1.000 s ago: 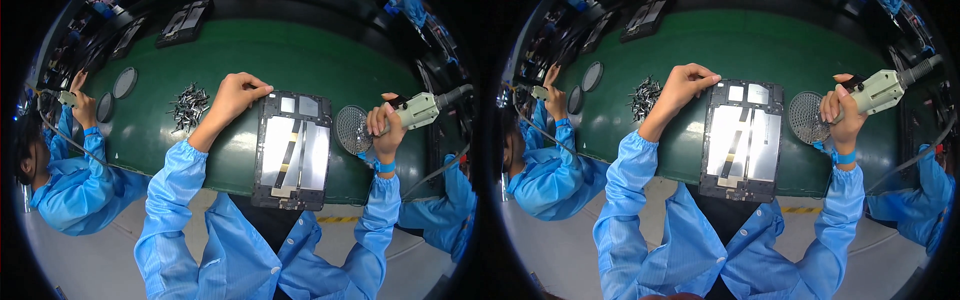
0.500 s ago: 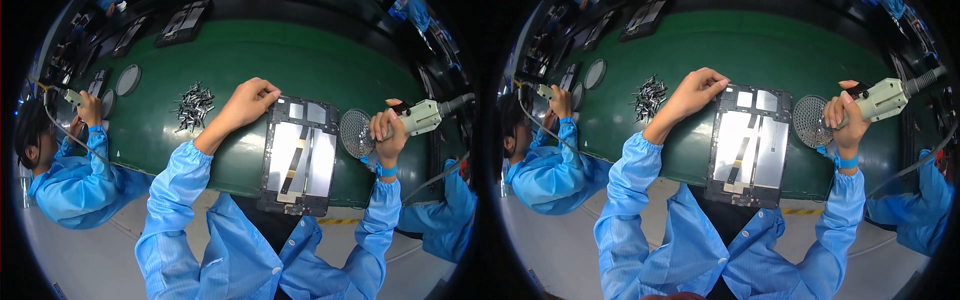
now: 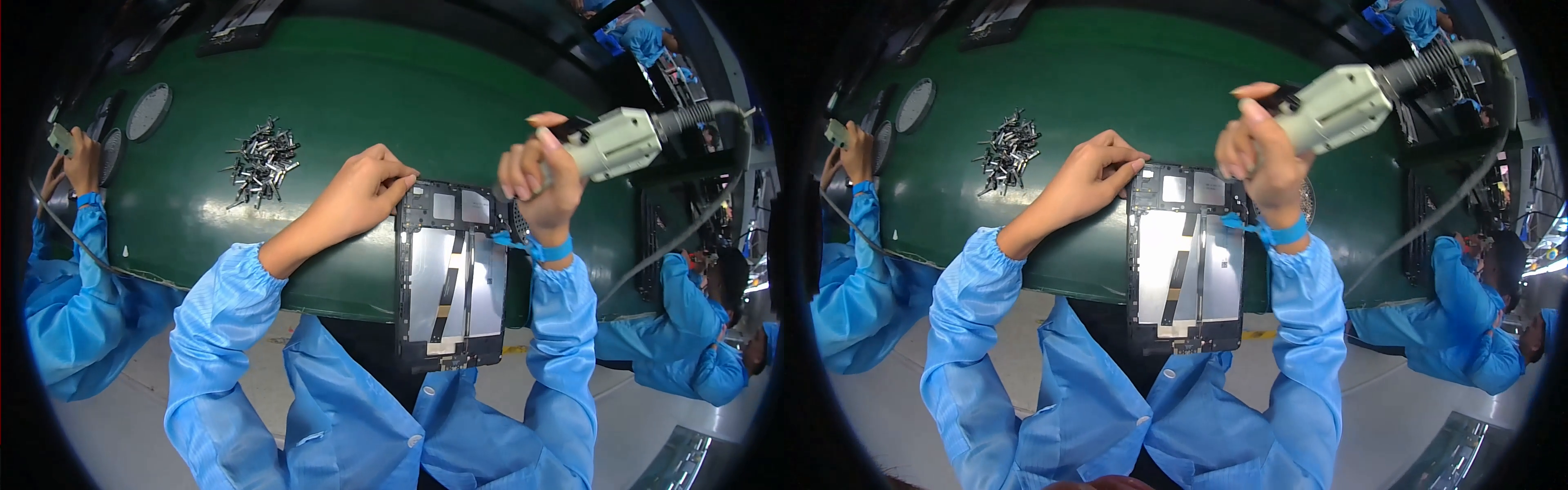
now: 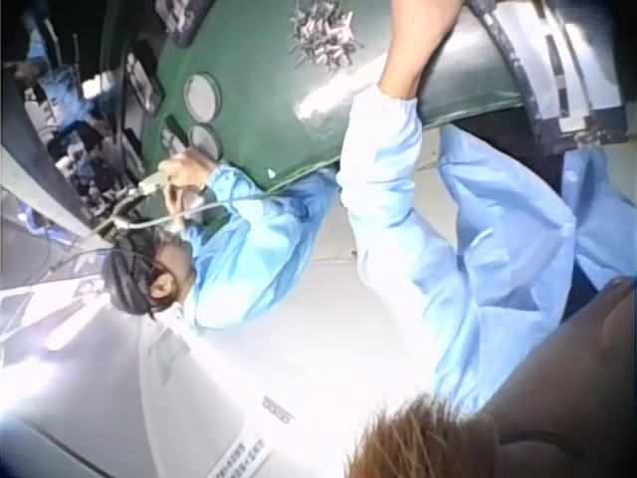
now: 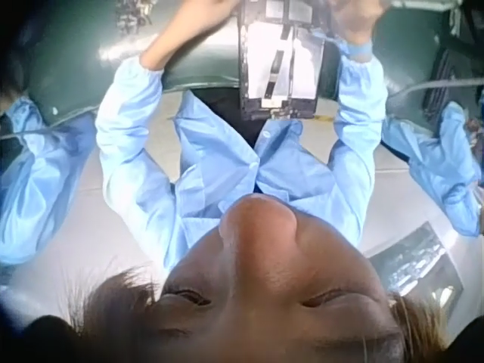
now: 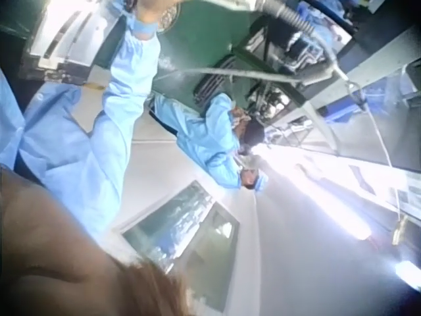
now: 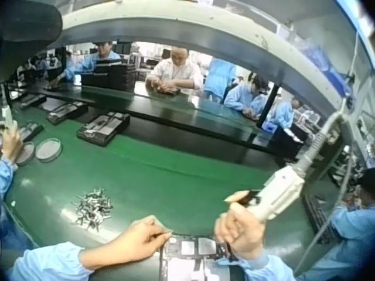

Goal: The person fastens screws into an electronic device on an assembly line using an electric screwdriver.

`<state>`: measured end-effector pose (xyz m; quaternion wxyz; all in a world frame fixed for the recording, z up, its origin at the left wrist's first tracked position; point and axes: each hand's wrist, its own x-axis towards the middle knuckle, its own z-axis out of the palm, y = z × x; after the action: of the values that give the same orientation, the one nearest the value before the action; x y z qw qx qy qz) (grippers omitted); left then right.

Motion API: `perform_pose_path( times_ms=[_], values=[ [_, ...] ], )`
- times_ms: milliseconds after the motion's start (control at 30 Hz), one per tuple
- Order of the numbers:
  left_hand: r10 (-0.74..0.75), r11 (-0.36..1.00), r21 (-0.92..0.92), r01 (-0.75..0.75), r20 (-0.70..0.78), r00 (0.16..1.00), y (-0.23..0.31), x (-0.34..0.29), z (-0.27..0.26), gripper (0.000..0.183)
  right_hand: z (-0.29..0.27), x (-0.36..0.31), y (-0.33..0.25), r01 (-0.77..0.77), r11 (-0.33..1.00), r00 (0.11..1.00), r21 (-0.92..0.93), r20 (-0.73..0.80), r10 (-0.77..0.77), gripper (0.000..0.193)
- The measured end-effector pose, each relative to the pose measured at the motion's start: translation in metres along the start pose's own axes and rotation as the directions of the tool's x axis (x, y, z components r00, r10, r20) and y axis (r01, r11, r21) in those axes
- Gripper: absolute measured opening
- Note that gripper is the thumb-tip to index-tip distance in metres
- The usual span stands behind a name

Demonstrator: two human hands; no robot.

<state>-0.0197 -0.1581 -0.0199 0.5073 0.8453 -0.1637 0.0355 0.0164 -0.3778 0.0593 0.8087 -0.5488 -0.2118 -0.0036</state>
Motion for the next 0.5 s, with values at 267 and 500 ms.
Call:
perform_pose_path(
  times_ms=[267,500],
  values=[
    [-0.142,0.935,-0.286,0.209,0.237,0.961,-0.003,0.01,-0.011,0.022,0.05,0.011,0.027,-0.023,0.997,0.993,0.074,0.114,0.015,0.014],
    [-0.202,0.894,-0.352,0.277,0.236,0.951,-0.01,0.01,-0.016,0.021,0.06,0.008,0.052,-0.07,0.995,0.994,0.073,0.088,0.063,0.012]
  ],
)
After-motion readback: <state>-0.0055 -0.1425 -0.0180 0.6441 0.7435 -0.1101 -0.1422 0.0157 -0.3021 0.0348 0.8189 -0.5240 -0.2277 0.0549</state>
